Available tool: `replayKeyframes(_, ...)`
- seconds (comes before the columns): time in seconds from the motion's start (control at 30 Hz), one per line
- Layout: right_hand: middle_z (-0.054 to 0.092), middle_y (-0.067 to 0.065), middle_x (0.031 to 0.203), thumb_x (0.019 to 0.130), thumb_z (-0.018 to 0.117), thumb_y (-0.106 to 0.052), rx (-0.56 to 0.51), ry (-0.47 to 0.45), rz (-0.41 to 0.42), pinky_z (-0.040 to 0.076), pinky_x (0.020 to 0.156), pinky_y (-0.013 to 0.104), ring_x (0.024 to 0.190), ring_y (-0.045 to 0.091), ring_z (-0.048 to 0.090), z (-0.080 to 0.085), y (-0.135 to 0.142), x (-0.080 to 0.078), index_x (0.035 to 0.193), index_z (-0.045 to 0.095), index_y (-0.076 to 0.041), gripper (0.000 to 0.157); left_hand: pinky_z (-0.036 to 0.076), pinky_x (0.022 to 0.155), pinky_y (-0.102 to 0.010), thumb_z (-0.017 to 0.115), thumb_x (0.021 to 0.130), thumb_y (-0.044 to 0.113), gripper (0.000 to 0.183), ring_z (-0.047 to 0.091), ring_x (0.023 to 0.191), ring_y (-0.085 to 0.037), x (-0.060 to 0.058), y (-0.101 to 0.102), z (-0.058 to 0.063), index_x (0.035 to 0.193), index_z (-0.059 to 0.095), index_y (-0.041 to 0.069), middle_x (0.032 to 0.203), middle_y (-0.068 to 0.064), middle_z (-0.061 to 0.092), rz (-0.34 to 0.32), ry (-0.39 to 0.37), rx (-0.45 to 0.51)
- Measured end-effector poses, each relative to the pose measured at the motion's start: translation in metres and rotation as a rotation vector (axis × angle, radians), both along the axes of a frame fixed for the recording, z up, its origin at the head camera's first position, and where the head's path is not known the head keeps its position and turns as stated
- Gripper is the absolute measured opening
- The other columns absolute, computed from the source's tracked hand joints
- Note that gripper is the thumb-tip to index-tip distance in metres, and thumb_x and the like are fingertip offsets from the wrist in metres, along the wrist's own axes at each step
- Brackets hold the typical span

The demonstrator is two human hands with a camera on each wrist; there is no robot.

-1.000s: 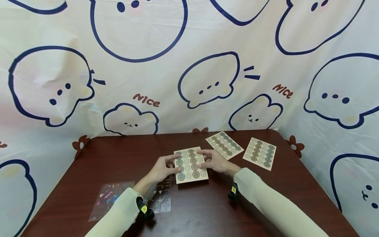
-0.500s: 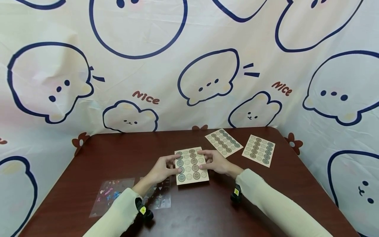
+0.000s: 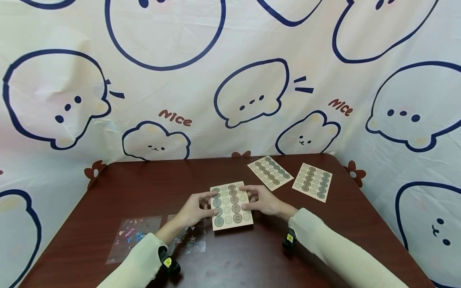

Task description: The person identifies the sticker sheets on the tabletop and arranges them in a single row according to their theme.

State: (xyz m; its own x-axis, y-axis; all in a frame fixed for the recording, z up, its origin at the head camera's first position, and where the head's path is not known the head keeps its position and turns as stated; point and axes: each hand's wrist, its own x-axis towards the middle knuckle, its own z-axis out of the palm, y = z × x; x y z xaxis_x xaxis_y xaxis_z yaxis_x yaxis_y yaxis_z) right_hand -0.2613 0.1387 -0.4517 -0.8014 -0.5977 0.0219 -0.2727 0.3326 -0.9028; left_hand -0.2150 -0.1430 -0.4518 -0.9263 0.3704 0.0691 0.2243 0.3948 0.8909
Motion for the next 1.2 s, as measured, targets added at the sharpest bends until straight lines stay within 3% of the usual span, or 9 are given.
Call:
replayKeyframes(0.23, 0.065, 0.012, 0.095, 0.085, 0.079, -0.005, 0.027, 0.000, -0.007, 0.047, 0.064, 0.018, 0.069, 0.007, 0.056, 0.001, 0.001, 0.004, 0.144, 0.051, 0.005, 0.065, 0.039, 0.051, -0.022, 0.077, 0.087, 0.006, 0.062, 0.048, 0.067, -0.012, 0.003, -0.001, 0.000, 0.142, 0.052, -0.008, 0.095, -0.016, 0.061, -0.012, 0.002, -0.022)
replayKeyframes(0.47, 0.064, 0.014, 0.094, 0.087, 0.079, -0.008, 0.045, 0.010, 0.012, 0.044, 0.057, 0.019, 0.066, 0.007, 0.052, 0.002, 0.003, 0.009, 0.144, 0.050, 0.006, 0.066, 0.042, 0.054, -0.022, 0.078, 0.087, 0.008, 0.061, 0.050, 0.072, -0.013, 0.006, 0.002, -0.001, 0.142, 0.055, -0.003, 0.094, -0.009, 0.056, 0.015, -0.013, -0.060)
replayKeyframes(0.87, 0.063, 0.012, 0.091, 0.087, 0.079, -0.010, 0.069, 0.034, 0.034, 0.042, 0.053, 0.020, 0.063, 0.007, 0.050, 0.002, 0.008, 0.021, 0.144, 0.050, 0.007, 0.065, 0.042, 0.057, -0.021, 0.078, 0.087, 0.011, 0.062, 0.051, 0.072, -0.012, 0.018, 0.002, 0.001, 0.142, 0.054, -0.002, 0.095, -0.009, 0.056, -0.033, 0.008, -0.094)
replayKeyframes(1.2, 0.062, 0.009, 0.089, 0.087, 0.080, -0.013, 0.081, 0.027, 0.036, 0.042, 0.050, 0.020, 0.058, 0.004, 0.049, -0.002, 0.006, 0.029, 0.143, 0.052, 0.004, 0.065, 0.041, 0.059, -0.021, 0.078, 0.087, 0.010, 0.059, 0.050, 0.073, -0.012, 0.025, 0.002, 0.002, 0.141, 0.056, -0.002, 0.093, -0.010, 0.057, -0.032, 0.016, -0.141)
